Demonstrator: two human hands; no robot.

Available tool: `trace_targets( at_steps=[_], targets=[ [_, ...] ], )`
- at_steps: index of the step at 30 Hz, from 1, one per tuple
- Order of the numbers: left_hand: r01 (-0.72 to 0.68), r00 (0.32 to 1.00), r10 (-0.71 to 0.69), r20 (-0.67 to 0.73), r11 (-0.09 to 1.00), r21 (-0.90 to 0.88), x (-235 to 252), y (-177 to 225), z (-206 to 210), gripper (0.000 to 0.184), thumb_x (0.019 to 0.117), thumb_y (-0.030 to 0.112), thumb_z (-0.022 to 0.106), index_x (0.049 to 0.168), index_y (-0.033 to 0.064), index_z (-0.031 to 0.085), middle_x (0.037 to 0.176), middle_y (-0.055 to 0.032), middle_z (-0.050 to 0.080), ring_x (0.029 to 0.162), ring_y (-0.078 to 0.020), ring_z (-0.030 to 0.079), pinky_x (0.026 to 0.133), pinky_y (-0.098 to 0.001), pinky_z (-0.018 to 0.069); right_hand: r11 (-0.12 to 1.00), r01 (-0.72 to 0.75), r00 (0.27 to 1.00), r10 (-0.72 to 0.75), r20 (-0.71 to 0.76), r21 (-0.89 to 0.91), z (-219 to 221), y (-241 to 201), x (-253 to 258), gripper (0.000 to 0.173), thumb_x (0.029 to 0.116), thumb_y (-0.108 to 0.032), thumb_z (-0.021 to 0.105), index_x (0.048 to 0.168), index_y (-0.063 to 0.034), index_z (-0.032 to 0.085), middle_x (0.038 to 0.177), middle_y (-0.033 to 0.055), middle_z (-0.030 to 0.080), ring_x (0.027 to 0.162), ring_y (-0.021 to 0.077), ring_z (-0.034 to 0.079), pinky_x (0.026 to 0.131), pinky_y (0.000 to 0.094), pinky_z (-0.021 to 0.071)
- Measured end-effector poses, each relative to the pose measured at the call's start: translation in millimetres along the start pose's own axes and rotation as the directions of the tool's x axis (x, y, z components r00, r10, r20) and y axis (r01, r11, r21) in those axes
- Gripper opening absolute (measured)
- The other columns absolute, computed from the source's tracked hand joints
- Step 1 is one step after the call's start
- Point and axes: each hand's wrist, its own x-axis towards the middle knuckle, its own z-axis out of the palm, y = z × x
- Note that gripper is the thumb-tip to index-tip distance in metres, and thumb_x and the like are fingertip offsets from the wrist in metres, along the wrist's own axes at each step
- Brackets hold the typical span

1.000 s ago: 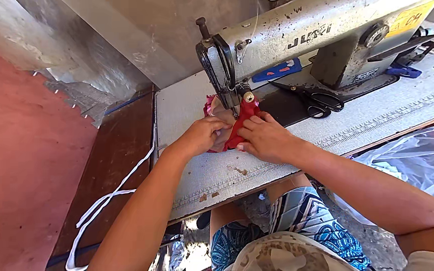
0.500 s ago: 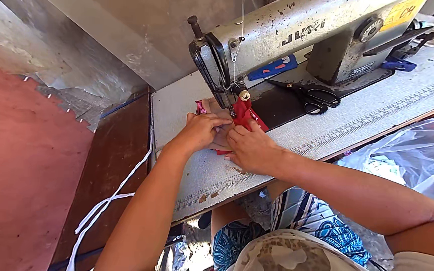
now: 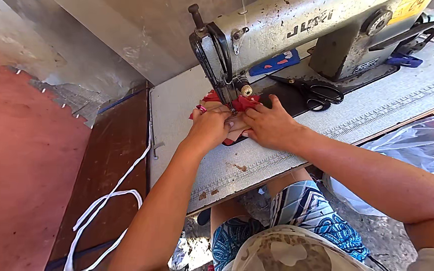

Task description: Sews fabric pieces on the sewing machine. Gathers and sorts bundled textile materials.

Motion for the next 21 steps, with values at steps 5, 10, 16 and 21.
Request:
trace_targets(
  at_steps=[5,10,16,21],
  targets=[
    [-0.004,0.991,-0.005,-0.133,0.998,-0.070,-7.1,-22.9,-3.7,0.032,0.1074,0.031,0.051,0.128,0.0178,0.073,0.128,-0.0110,0.070,0.128,-0.0333,0.059,0.110,-0.0705,0.0253,0.997,0.019,0.994,-0.011,-0.112,0.073,-2.7,-22.9,-1.3,0.050,0.1013,-0.043,0.059,0.127,-0.0015,0.066,0.129,0.0185,0.065,0.127,0.0422,0.056,0.108,0.0733,0.0330],
    [-0.027,0.993,0.002,-0.117,0.976,-0.216,-14.8,-58.7,8.5,0.034,0.1064,0.015,0.053,0.137,0.0111,0.065,0.141,-0.0177,0.060,0.133,-0.0408,0.054,0.109,-0.0643,0.0395,0.970,0.129,0.988,-0.143,0.057,0.205,-0.9,-61.0,-0.3,0.059,0.1075,-0.042,0.049,0.153,-0.0051,0.045,0.143,0.0150,0.057,0.138,0.0324,0.049,0.117,0.0593,0.0295],
    [-0.048,0.986,0.028,-0.166,0.992,-0.114,-42.5,-39.3,16.5,0.035,0.1033,0.027,0.062,0.130,0.0059,0.068,0.118,-0.0162,0.068,0.104,-0.0316,0.068,0.093,-0.0542,0.0546,0.988,0.101,0.992,-0.109,0.062,0.116,-4.3,-45.9,-5.8,0.049,0.1086,-0.042,0.045,0.134,-0.0033,0.062,0.129,0.0128,0.063,0.130,0.0316,0.055,0.118,0.0634,0.0262],
    [-0.129,0.976,0.105,-0.189,0.984,-0.120,-61.9,-22.1,22.3,0.042,0.1032,0.041,0.057,0.119,0.0054,0.072,0.113,-0.0134,0.071,0.107,-0.0303,0.068,0.095,-0.0560,0.0518,0.996,0.053,0.998,-0.051,-0.023,0.078,-0.6,-12.8,-19.3,0.048,0.1067,-0.042,0.048,0.134,-0.0067,0.064,0.130,0.0129,0.066,0.129,0.0357,0.058,0.115,0.0740,0.0245]
  ],
)
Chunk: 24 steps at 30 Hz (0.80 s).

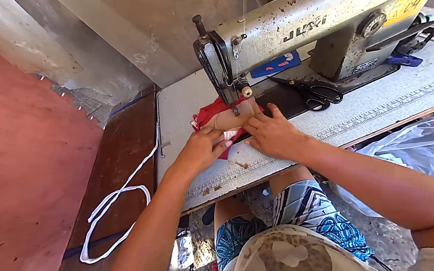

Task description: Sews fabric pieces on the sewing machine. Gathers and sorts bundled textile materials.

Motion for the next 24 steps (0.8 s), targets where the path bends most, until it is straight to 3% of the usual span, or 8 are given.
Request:
trace_targets(
  at_steps=[3,5,7,9,10,14,18,24],
  targets=[
    [-0.073,0.995,0.079,-0.064,0.994,0.080,-1.6,6.9,11.4,0.045,0.1001,0.045,0.058,0.123,0.0099,0.073,0.116,-0.0114,0.069,0.112,-0.0309,0.064,0.095,-0.0553,0.0475,0.998,-0.058,0.998,0.057,0.027,0.013,-3.3,19.1,6.4,0.048,0.1077,-0.042,0.048,0.139,-0.0087,0.062,0.139,0.0142,0.064,0.134,0.0386,0.056,0.113,0.0776,0.0223],
    [-0.104,0.992,0.112,-0.064,0.987,0.121,0.2,12.6,20.6,0.041,0.0992,0.040,0.062,0.127,0.0113,0.071,0.139,-0.0119,0.060,0.130,-0.0339,0.054,0.107,-0.0582,0.0417,0.995,-0.094,0.994,0.093,0.051,0.021,-7.3,27.2,12.6,0.044,0.1062,-0.038,0.053,0.138,-0.0095,0.062,0.141,0.0141,0.062,0.137,0.0390,0.052,0.113,0.0765,0.0239],
    [-0.142,0.988,0.147,-0.045,0.985,0.097,2.5,14.8,28.6,0.036,0.1029,0.028,0.057,0.135,0.0168,0.067,0.151,-0.0088,0.053,0.141,-0.0316,0.048,0.114,-0.0581,0.0362,0.997,-0.049,0.997,0.053,-0.064,0.062,-4.2,25.9,11.4,0.036,0.0994,-0.027,0.064,0.130,-0.0091,0.065,0.134,0.0145,0.064,0.134,0.0403,0.052,0.111,0.0716,0.0304],
    [-0.174,0.981,0.180,-0.069,0.981,0.083,4.5,15.0,33.6,0.037,0.1044,0.024,0.052,0.138,0.0261,0.066,0.148,-0.0069,0.057,0.140,-0.0312,0.049,0.113,-0.0574,0.0376,0.992,0.115,0.968,-0.099,-0.232,0.057,6.1,22.8,7.3,0.029,0.0888,-0.014,0.066,0.118,-0.0107,0.070,0.122,0.0117,0.069,0.125,0.0376,0.058,0.105,0.0650,0.0396],
    [-0.178,0.980,0.185,-0.077,0.980,0.085,5.4,15.6,33.5,0.036,0.1041,0.023,0.053,0.137,0.0267,0.067,0.146,-0.0068,0.059,0.139,-0.0315,0.051,0.112,-0.0570,0.0390,0.984,0.175,0.953,-0.160,-0.256,0.037,11.0,21.8,6.1,0.027,0.0878,-0.012,0.063,0.114,-0.0116,0.071,0.118,0.0103,0.069,0.122,0.0355,0.060,0.104,0.0609,0.0421],
    [-0.154,0.986,0.161,-0.051,0.980,0.126,7.8,17.3,30.0,0.036,0.1051,0.026,0.052,0.138,0.0274,0.067,0.147,-0.0094,0.059,0.141,-0.0330,0.050,0.115,-0.0541,0.0385,0.985,0.172,0.967,-0.168,-0.191,0.007,13.3,22.2,5.2,0.018,0.0954,-0.017,0.060,0.105,-0.0079,0.072,0.110,0.0104,0.071,0.118,0.0330,0.062,0.102,0.0555,0.0439],
    [-0.101,0.994,0.104,-0.024,0.988,0.113,9.4,12.9,32.3,0.042,0.1061,0.038,0.049,0.146,0.0290,0.059,0.155,-0.0112,0.051,0.147,-0.0340,0.042,0.119,-0.0602,0.0307,0.996,0.095,0.990,-0.094,-0.106,-0.001,13.0,23.6,4.7,0.036,0.1033,-0.036,0.054,0.121,-0.0092,0.070,0.125,0.0110,0.068,0.127,0.0346,0.058,0.104,0.0585,0.0422],
    [-0.080,0.996,0.082,-0.036,0.995,0.063,16.3,-0.4,35.1,0.045,0.1067,0.043,0.048,0.149,0.0318,0.056,0.158,-0.0130,0.046,0.151,-0.0365,0.036,0.121,-0.0633,0.0237,1.000,-0.028,1.000,0.028,-0.011,-0.013,9.6,19.8,7.9,0.054,0.1041,-0.049,0.050,0.140,-0.0104,0.062,0.141,0.0149,0.059,0.137,0.0378,0.050,0.109,0.0622,0.0371]
  ],
)
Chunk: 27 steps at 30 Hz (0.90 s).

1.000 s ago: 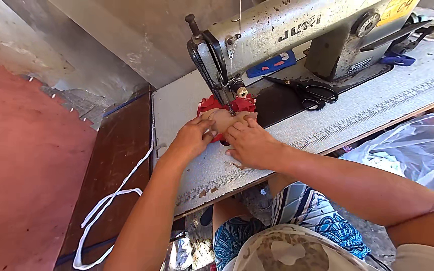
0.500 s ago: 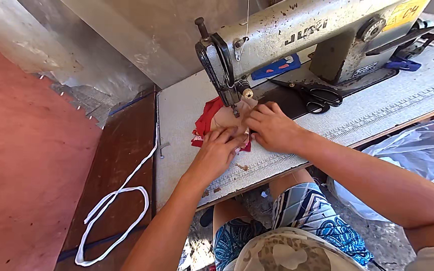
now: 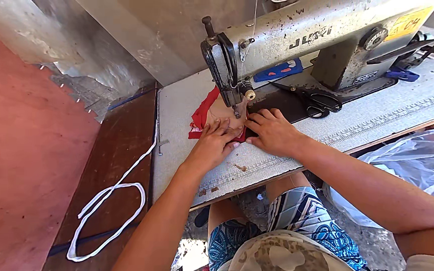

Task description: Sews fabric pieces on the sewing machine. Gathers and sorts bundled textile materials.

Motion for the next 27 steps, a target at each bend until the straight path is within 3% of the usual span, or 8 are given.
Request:
trace_targets(
  at_steps=[4,8,11,17,19,22,24,27],
  targets=[
    [-0.007,1.000,0.005,-0.023,0.998,-0.058,4.6,-13.5,3.5,0.044,0.1057,0.041,0.050,0.148,0.0305,0.057,0.159,-0.0149,0.045,0.151,-0.0381,0.034,0.122,-0.0624,0.0218,0.999,-0.027,0.999,0.026,-0.027,-0.032,-4.7,-1.3,-4.7,0.054,0.1027,-0.046,0.055,0.143,-0.0109,0.060,0.145,0.0176,0.056,0.138,0.0392,0.048,0.110,0.0641,0.0355],
    [0.008,0.994,-0.031,-0.108,0.979,-0.202,7.0,-24.5,7.6,0.042,0.1016,0.034,0.059,0.140,0.0181,0.062,0.150,-0.0020,0.057,0.152,-0.0255,0.036,0.127,-0.0528,0.0208,0.999,-0.033,0.988,0.030,-0.148,-0.013,-8.9,-1.5,-21.9,0.051,0.0983,-0.040,0.063,0.140,-0.0112,0.061,0.142,0.0187,0.057,0.137,0.0399,0.049,0.109,0.0636,0.0358],
    [0.061,0.979,-0.112,-0.170,0.958,-0.278,6.8,-27.9,13.3,0.054,0.0977,0.031,0.067,0.141,0.0031,0.052,0.148,-0.0122,0.055,0.149,-0.0259,0.039,0.126,-0.0502,0.0247,0.995,-0.046,0.974,0.064,-0.219,0.087,-1.1,-1.9,-42.2,0.049,0.0982,-0.040,0.060,0.138,-0.0117,0.063,0.141,0.0189,0.059,0.137,0.0413,0.050,0.110,0.0655,0.0363],
    [0.294,0.938,-0.315,-0.141,0.944,-0.151,-39.9,-55.0,-24.1,0.066,0.1018,0.040,0.060,0.155,0.0043,0.042,0.161,-0.0221,0.038,0.152,-0.0406,0.031,0.121,-0.0676,0.0206,0.979,-0.055,0.948,0.113,-0.296,0.197,6.8,0.8,-53.3,0.055,0.0999,-0.047,0.050,0.134,-0.0066,0.066,0.138,0.0239,0.059,0.134,0.0490,0.050,0.107,0.0695,0.0357],
    [0.484,0.861,-0.498,-0.099,0.864,-0.135,-88.7,-82.9,-48.8,0.066,0.1017,0.044,0.059,0.152,0.0022,0.047,0.158,-0.0286,0.038,0.149,-0.0477,0.031,0.119,-0.0691,0.0230,0.980,-0.050,0.950,0.106,-0.293,0.190,6.7,0.1,-53.0,0.056,0.1002,-0.048,0.049,0.134,-0.0064,0.066,0.138,0.0250,0.059,0.134,0.0503,0.049,0.107,0.0703,0.0352],
    [0.768,0.639,-0.767,0.054,0.635,-0.081,-176.3,-108.6,-82.0,0.070,0.1030,0.050,0.056,0.152,0.0015,0.046,0.156,-0.0280,0.042,0.145,-0.0484,0.039,0.117,-0.0696,0.0290,0.983,-0.042,0.953,0.093,-0.287,0.181,6.6,-0.3,-54.4,0.057,0.1003,-0.049,0.048,0.134,-0.0063,0.066,0.139,0.0255,0.058,0.135,0.0509,0.048,0.109,0.0698,0.0339],
    [0.867,0.499,-0.858,0.121,0.494,-0.073,-220.6,-112.1,-92.5,0.062,0.1008,0.037,0.066,0.148,0.0000,0.050,0.148,-0.0297,0.050,0.139,-0.0490,0.046,0.113,-0.0692,0.0336,0.983,-0.036,0.953,0.089,-0.289,0.182,6.2,-0.9,-54.4,0.057,0.1000,-0.048,0.050,0.133,-0.0049,0.065,0.139,0.0270,0.057,0.135,0.0521,0.047,0.108,0.0705,0.0338],
    [0.902,0.433,-0.901,0.037,0.432,-0.013,-249.3,-105.5,-89.6,0.029,0.0991,0.018,0.069,0.120,-0.0018,0.066,0.131,-0.0312,0.058,0.127,-0.0493,0.053,0.105,-0.0676,0.0410,0.982,-0.054,0.961,0.101,-0.257,0.183,4.4,-1.6,-53.6,0.054,0.0988,-0.045,0.056,0.134,-0.0047,0.065,0.141,0.0278,0.055,0.136,0.0519,0.046,0.110,0.0704,0.0330]
  ],
)
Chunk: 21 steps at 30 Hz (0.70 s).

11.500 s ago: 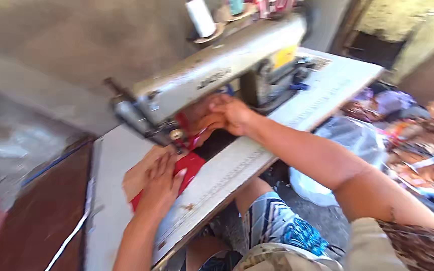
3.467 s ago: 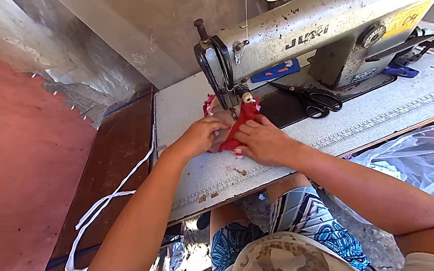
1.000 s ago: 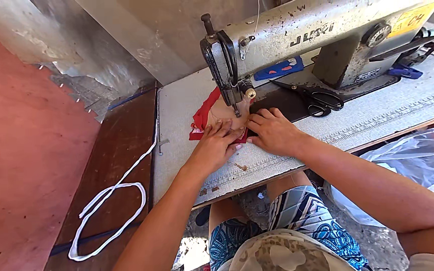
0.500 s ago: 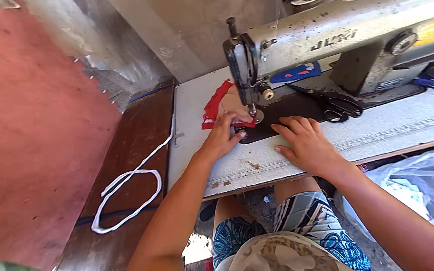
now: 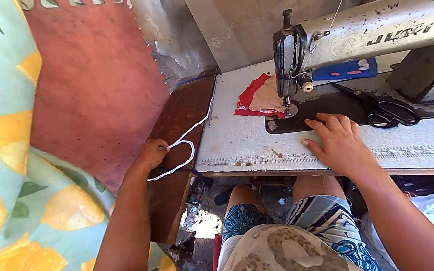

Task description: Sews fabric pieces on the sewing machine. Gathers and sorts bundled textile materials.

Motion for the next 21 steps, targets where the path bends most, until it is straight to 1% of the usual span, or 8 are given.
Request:
trace_targets(
  at_steps=[3,6,9,11,14,16,18,21],
  targets=[
    [-0.089,0.995,0.089,-0.048,0.996,0.001,-13.5,24.5,-5.6,0.025,0.1067,0.015,0.055,0.119,-0.0053,0.062,0.115,-0.0289,0.065,0.111,-0.0470,0.062,0.097,-0.0677,0.0463,1.000,-0.013,1.000,0.013,-0.018,0.019,-3.9,-0.5,-0.8,0.049,0.0970,-0.039,0.062,0.132,-0.0053,0.066,0.141,0.0273,0.055,0.136,0.0512,0.045,0.110,0.0690,0.0331],
    [-0.414,0.903,0.393,-0.174,0.905,-0.101,-50.2,97.3,-31.1,0.024,0.1095,0.015,0.045,0.122,-0.0040,0.054,0.093,-0.0171,0.068,0.083,-0.0303,0.068,0.078,-0.0553,0.0558,0.978,0.063,0.984,-0.027,-0.178,0.199,-7.3,-12.5,-6.8,0.052,0.0931,-0.036,0.068,0.134,-0.0036,0.065,0.136,0.0246,0.059,0.130,0.0491,0.051,0.105,0.0686,0.0392],
    [-0.803,0.593,0.772,-0.229,0.589,-0.092,-118.0,184.1,-36.2,0.031,0.1078,0.031,0.043,0.116,0.0045,0.057,0.086,-0.0040,0.065,0.072,-0.0120,0.064,0.063,-0.0351,0.0574,0.863,0.171,0.974,-0.075,-0.213,0.475,-23.5,-55.0,-21.6,0.084,0.0865,-0.051,0.075,0.149,-0.0018,0.048,0.147,0.0191,0.055,0.137,0.0391,0.049,0.110,0.0609,0.0422],
    [-0.954,0.292,0.928,-0.233,0.266,-0.135,-165.7,229.7,-22.1,0.033,0.1107,0.036,0.042,0.112,0.0084,0.059,0.093,-0.0036,0.064,0.085,-0.0093,0.063,0.079,-0.0266,0.0552,0.680,0.255,0.966,-0.154,-0.205,0.687,-35.5,-87.4,-36.0,0.096,0.0804,-0.046,0.083,0.154,-0.0005,0.041,0.152,0.0191,0.050,0.142,0.0350,0.045,0.115,0.0573,0.0390],
    [-0.981,-0.029,0.971,-0.239,-0.073,-0.178,-204.3,263.9,-6.0,0.021,0.1112,0.029,0.043,0.107,0.0128,0.055,0.098,-0.0039,0.064,0.102,-0.0138,0.063,0.103,-0.0309,0.0449,0.390,0.227,0.951,-0.288,-0.116,0.892,-70.0,-116.4,-63.3,0.064,0.0855,-0.027,0.078,0.138,0.0050,0.058,0.135,0.0169,0.065,0.131,0.0235,0.055,0.116,0.0397,0.0384],
    [-0.970,-0.046,0.962,-0.268,-0.107,-0.219,-210.9,265.2,-9.5,0.019,0.1105,0.030,0.044,0.104,0.0145,0.053,0.100,-0.0019,0.063,0.109,-0.0112,0.061,0.111,-0.0299,0.0379,0.334,0.036,0.937,-0.338,0.084,0.942,-92.8,-119.9,-83.5,0.032,0.0940,-0.007,0.070,0.119,0.0118,0.067,0.113,0.0211,0.071,0.110,0.0179,0.066,0.100,0.0291,0.0488],
    [-0.953,0.008,0.947,-0.322,-0.090,-0.290,-203.5,260.6,-16.8,0.019,0.1090,0.033,0.048,0.102,0.0172,0.053,0.101,0.0034,0.065,0.112,-0.0052,0.060,0.112,-0.0285,0.0367,0.248,0.114,0.901,-0.433,0.005,0.962,-70.5,-111.6,-98.8,0.017,0.0979,-0.006,0.062,0.101,0.0100,0.068,0.089,0.0150,0.069,0.085,0.0117,0.066,0.078,0.0265,0.0531],
    [-0.930,0.059,0.922,-0.383,-0.089,-0.357,-173.4,256.9,-25.1,0.021,0.1088,0.030,0.048,0.105,0.0115,0.057,0.102,0.0042,0.067,0.110,-0.0038,0.062,0.103,-0.0276,0.0459,0.197,0.105,0.888,-0.459,-0.003,0.975,-68.4,-92.0,-109.6,0.019,0.1011,-0.004,0.055,0.108,0.0108,0.065,0.089,0.0151,0.066,0.077,0.0148,0.064,0.071,0.0314,0.0538]
  ],
)
